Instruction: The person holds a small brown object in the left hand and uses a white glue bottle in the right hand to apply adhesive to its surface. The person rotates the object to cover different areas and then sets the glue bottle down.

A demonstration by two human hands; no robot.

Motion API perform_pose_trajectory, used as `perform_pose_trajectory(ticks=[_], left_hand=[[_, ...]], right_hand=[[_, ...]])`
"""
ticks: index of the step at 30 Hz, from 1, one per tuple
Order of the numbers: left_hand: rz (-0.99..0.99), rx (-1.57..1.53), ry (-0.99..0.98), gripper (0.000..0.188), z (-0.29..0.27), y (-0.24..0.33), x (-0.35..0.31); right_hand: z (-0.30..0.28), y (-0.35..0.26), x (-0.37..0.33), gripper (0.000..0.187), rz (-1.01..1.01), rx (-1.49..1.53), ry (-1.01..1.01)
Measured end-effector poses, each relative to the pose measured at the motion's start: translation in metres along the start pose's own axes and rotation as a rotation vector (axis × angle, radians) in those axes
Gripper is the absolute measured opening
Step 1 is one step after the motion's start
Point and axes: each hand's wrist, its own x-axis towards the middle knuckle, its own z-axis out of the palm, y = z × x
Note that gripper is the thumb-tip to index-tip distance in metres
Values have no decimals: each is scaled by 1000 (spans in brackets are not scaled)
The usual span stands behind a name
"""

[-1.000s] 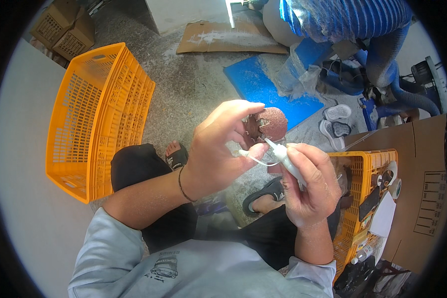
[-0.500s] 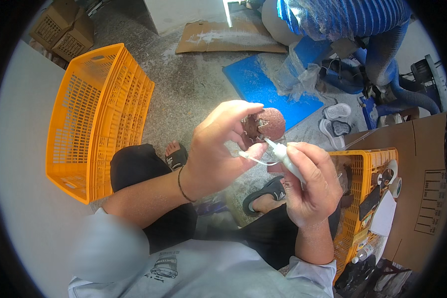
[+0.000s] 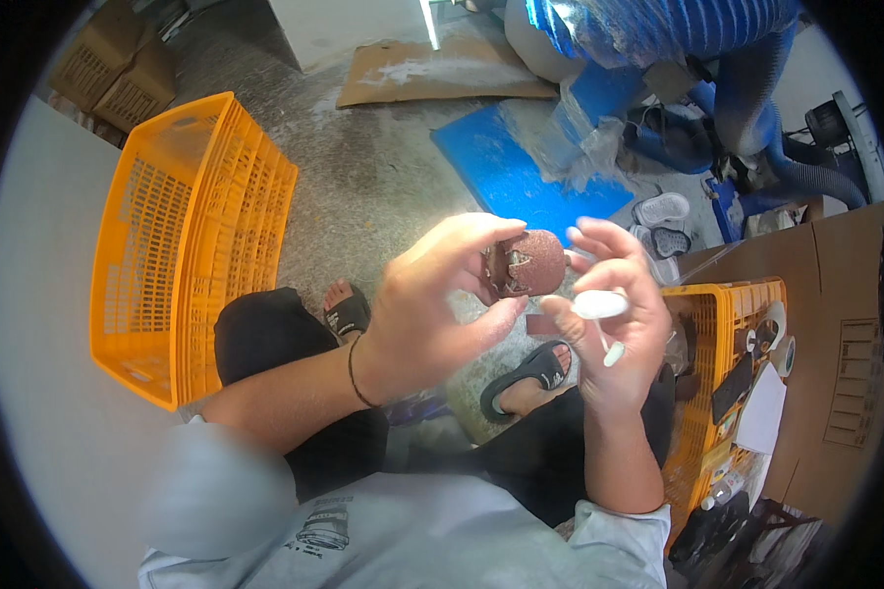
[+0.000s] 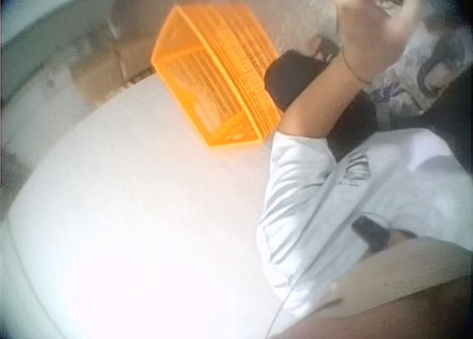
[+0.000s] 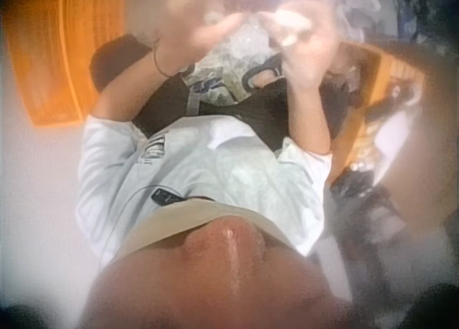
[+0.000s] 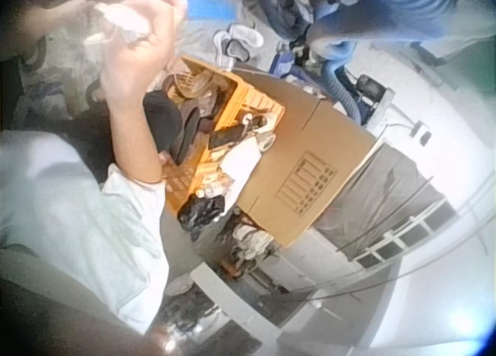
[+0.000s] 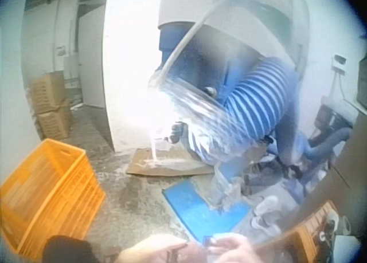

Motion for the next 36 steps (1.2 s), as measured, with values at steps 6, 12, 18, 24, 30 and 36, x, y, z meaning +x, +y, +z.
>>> perform_pose_trajectory(ticks=[6, 12, 18, 24, 30, 36], left_hand=[[-64, -70, -67, 65, 3, 5, -2], [-68, -74, -100, 64, 0, 7, -2], [-62, -56, -105, 63, -2, 9, -2], [-57, -75, -72, 62, 1, 7, -3], [-27, -47, -34, 60, 2, 4, -4], [61, -20, 27, 56, 5, -4, -2]], right_hand=[[2, 0, -5, 33, 143, 122, -20], [2, -2, -2, 33, 100, 99, -21], [1, -6, -3, 31, 117, 90, -25], [4, -5, -4, 29, 73, 63, -28], [6, -2, -5, 30, 46, 31, -20], [10, 0, -5, 29, 4, 2, 9]])
